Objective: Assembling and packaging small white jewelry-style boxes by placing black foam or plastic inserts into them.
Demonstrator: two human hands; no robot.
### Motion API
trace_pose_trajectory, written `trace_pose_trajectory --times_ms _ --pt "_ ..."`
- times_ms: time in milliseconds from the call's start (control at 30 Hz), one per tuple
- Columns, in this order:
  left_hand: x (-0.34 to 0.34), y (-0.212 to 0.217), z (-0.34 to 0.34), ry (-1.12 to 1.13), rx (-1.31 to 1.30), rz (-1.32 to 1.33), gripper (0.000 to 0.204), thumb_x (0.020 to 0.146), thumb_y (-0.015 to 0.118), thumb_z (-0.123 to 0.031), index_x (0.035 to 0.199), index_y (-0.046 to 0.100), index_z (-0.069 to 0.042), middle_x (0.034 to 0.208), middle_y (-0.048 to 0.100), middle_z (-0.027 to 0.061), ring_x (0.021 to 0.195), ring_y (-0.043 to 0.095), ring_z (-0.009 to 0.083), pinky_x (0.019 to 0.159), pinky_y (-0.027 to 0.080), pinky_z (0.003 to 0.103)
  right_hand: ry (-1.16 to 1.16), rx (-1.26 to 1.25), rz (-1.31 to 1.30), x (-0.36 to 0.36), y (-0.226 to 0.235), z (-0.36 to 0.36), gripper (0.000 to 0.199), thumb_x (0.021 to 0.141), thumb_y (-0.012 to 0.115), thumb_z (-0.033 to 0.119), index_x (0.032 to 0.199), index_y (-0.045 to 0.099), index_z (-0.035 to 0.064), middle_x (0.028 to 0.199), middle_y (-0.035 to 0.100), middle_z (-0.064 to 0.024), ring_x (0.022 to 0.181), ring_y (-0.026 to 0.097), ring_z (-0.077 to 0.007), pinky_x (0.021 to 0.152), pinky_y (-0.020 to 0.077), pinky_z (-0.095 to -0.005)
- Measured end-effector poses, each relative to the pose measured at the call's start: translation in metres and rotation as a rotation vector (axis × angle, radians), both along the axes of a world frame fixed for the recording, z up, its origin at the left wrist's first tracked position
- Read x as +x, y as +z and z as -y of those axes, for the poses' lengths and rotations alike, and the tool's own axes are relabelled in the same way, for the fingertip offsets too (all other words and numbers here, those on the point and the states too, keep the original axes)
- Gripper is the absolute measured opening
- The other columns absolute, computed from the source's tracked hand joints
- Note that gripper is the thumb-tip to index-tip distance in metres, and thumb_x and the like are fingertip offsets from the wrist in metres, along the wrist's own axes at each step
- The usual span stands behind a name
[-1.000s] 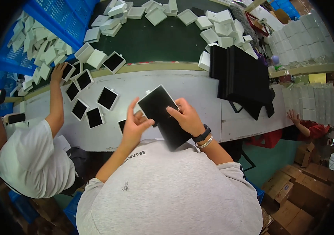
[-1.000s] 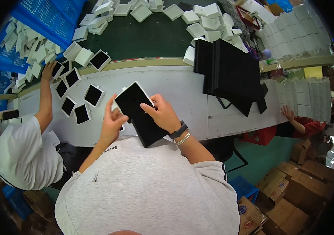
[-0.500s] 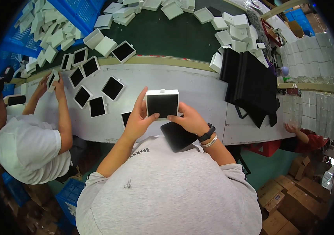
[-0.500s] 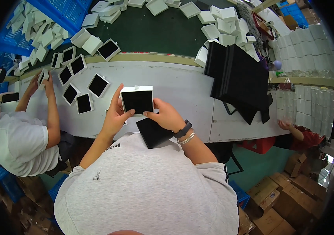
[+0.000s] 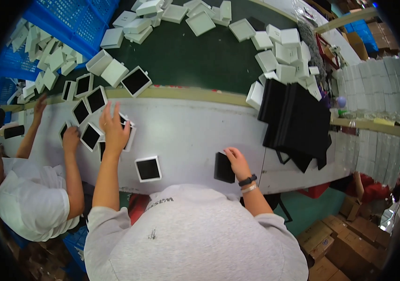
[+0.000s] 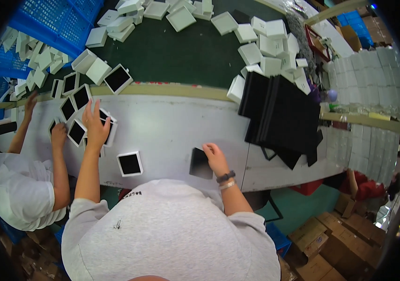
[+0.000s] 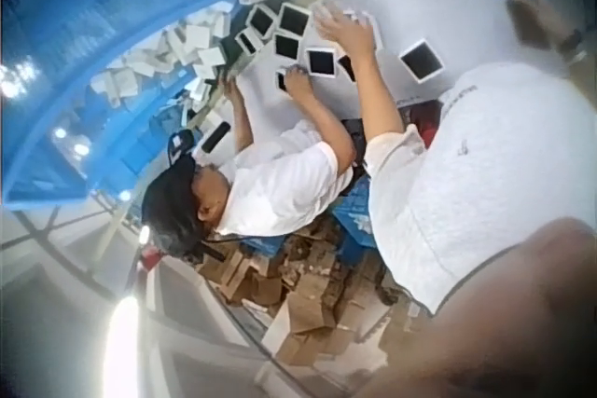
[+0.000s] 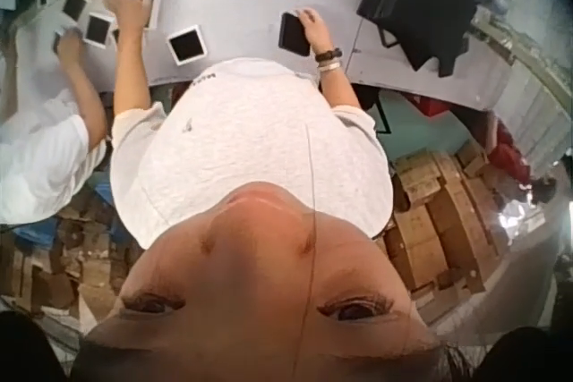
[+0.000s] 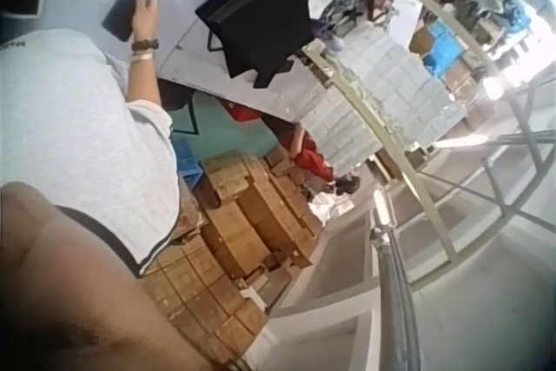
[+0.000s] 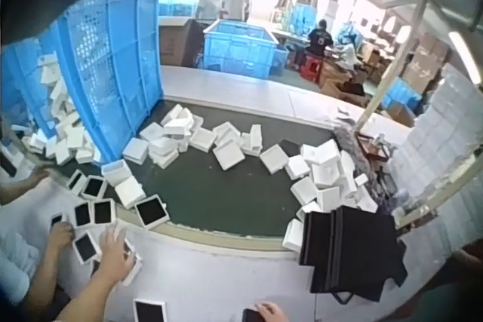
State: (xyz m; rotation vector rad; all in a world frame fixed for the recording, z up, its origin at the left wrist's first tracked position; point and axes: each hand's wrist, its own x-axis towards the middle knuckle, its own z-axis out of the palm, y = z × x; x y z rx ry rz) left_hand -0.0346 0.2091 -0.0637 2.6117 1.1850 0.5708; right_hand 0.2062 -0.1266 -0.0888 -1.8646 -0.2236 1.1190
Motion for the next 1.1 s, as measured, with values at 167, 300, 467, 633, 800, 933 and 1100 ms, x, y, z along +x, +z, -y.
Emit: trace_pose_trajectory --times_ms 167,300,467,633,800,933,1100 --pt "0.222 0.007 -0.05 -0.342 -0.148 0.419 0.05 0.079 0.066 -0.012 0.127 0.052 -0.008 0.122 0.054 0.0139 0.114 0.051 0.0293 0.097 0.039 0.038 0.346 0.085 -0.427 0.034 0.013 0.026 0.043 0.086 0.064 0.009 0.127 0.05 0.008 0.115 0.054 -0.0023 0.108 0.05 -0.0148 0.094 0.0418 -0.0286" --pt "0.332 -0.036 -0.085 -0.258 -0.751 0.151 0.062 0.079 0.069 -0.025 0.136 0.045 -0.016 0.122 0.05 0.0217 0.111 0.054 0.0347 0.094 0.045 0.038 0.419 0.245 -0.544 0.042 0.02 0.04 0.051 0.082 0.062 0.001 0.13 0.046 0.006 0.124 0.049 -0.0026 0.116 0.043 -0.014 0.097 0.0391 -0.0297" --pt "0.371 -0.089 -0.114 0.218 -0.445 -0.157 0.048 0.081 0.056 -0.022 0.128 0.053 -0.025 0.136 0.037 0.0228 0.122 0.042 0.0422 0.097 0.041 0.05 0.233 0.167 -0.383 0.06 0.027 0.067 0.049 0.082 0.066 0.002 0.127 0.048 0.0039 0.122 0.051 -0.0044 0.118 0.044 -0.016 0.102 0.0366 -0.0322" --pt "0.334 -0.105 -0.127 0.052 -0.324 -0.078 0.028 0.079 0.063 -0.019 0.106 0.067 -0.015 0.123 0.051 0.0205 0.114 0.049 0.0365 0.098 0.036 0.049 -0.039 0.253 -0.219 0.078 0.036 0.05 0.043 0.081 0.063 -0.002 0.123 0.051 0.0036 0.117 0.055 -0.0042 0.11 0.051 -0.0135 0.095 0.0422 -0.0287" --pt "0.277 -0.079 -0.092 -0.065 -0.214 0.564 0.012 0.078 0.067 -0.015 0.079 0.064 -0.004 0.107 0.06 0.0169 0.105 0.055 0.0325 0.095 0.039 0.044 -0.223 0.473 -0.116 0.086 0.053 0.002 0.04 0.082 0.063 -0.002 0.121 0.052 0.001 0.111 0.058 -0.0061 0.102 0.054 -0.0135 0.089 0.0443 -0.0261" --pt "0.259 -0.046 -0.084 -0.06 -0.022 0.3 0.033 0.076 0.072 -0.018 0.104 0.058 -0.007 0.133 0.045 0.0174 0.12 0.045 0.0364 0.099 0.038 0.041 -0.112 0.457 -0.127 0.062 0.052 -0.01 0.037 0.084 0.063 0.003 0.12 0.054 0.0012 0.113 0.059 -0.0062 0.106 0.054 -0.015 0.092 0.0429 -0.028" --pt "0.284 -0.072 -0.113 -0.01 0.079 -0.099 0.099 0.061 0.08 -0.049 0.14 0.033 -0.013 0.136 0.038 0.0173 0.125 0.038 0.0358 0.102 0.03 0.055 -0.047 0.34 -0.318 0.01 0.019 0.02 0.035 0.086 0.064 0.006 0.12 0.054 0.0029 0.109 0.059 -0.0021 0.101 0.054 -0.0097 0.088 0.0455 -0.026"
